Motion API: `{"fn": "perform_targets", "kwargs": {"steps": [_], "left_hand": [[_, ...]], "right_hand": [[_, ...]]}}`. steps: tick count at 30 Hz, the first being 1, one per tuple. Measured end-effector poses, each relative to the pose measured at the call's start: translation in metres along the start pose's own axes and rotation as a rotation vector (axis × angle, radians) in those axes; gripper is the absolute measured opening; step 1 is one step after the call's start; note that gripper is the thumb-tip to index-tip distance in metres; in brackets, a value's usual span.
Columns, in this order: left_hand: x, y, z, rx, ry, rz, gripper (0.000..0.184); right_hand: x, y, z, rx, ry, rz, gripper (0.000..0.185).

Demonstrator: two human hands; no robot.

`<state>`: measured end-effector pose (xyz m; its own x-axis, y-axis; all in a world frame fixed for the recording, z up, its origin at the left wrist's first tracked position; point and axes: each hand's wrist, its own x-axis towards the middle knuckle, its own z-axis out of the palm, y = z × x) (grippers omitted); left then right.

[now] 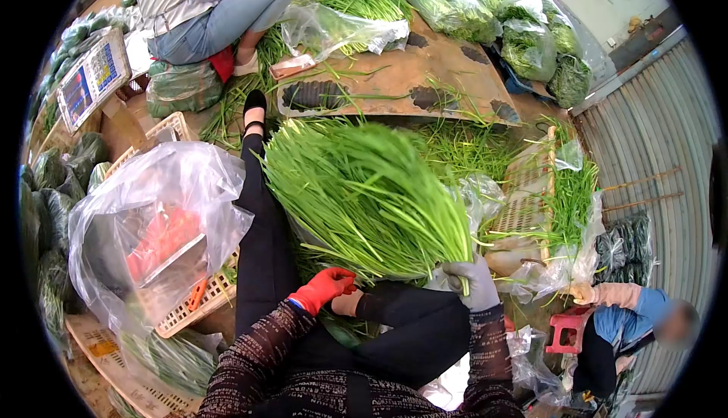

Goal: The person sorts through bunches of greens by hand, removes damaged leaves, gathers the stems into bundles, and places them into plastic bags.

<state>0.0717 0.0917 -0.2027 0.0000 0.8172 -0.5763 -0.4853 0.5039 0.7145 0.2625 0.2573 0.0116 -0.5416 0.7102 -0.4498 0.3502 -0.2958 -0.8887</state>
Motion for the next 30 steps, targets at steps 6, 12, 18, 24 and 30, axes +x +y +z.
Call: {"fn": "perform_targets", "kwargs": {"steps": [6, 12, 18, 24, 30], "left_hand": [[-0.012, 0.013, 0.004, -0.059, -0.062, -0.063, 0.031], [-0.035, 0.028, 0.015, -0.165, -0.223, -0.057, 0.035], [-0.058, 0.025, 0.045, -0.416, -0.700, 0.048, 0.068], [-0.072, 0.028, 0.045, -0.673, -0.697, 0.183, 0.062], [-0.042, 0.016, 0.000, -0.198, 0.032, -0.058, 0.026]], "right_hand": [[0.012, 0.105, 0.002, 1.040, 0.093, 0.483, 0.024], [0.029, 0.146, 0.000, 1.294, -0.087, 0.495, 0.016], [-0.027, 0.113, 0.090, 1.496, -0.654, 0.206, 0.037], [-0.038, 0.125, 0.135, 1.370, -0.771, 0.137, 0.051], [-0.001, 0.158, 0.118, 1.720, -0.324, 0.454, 0.017]]}}
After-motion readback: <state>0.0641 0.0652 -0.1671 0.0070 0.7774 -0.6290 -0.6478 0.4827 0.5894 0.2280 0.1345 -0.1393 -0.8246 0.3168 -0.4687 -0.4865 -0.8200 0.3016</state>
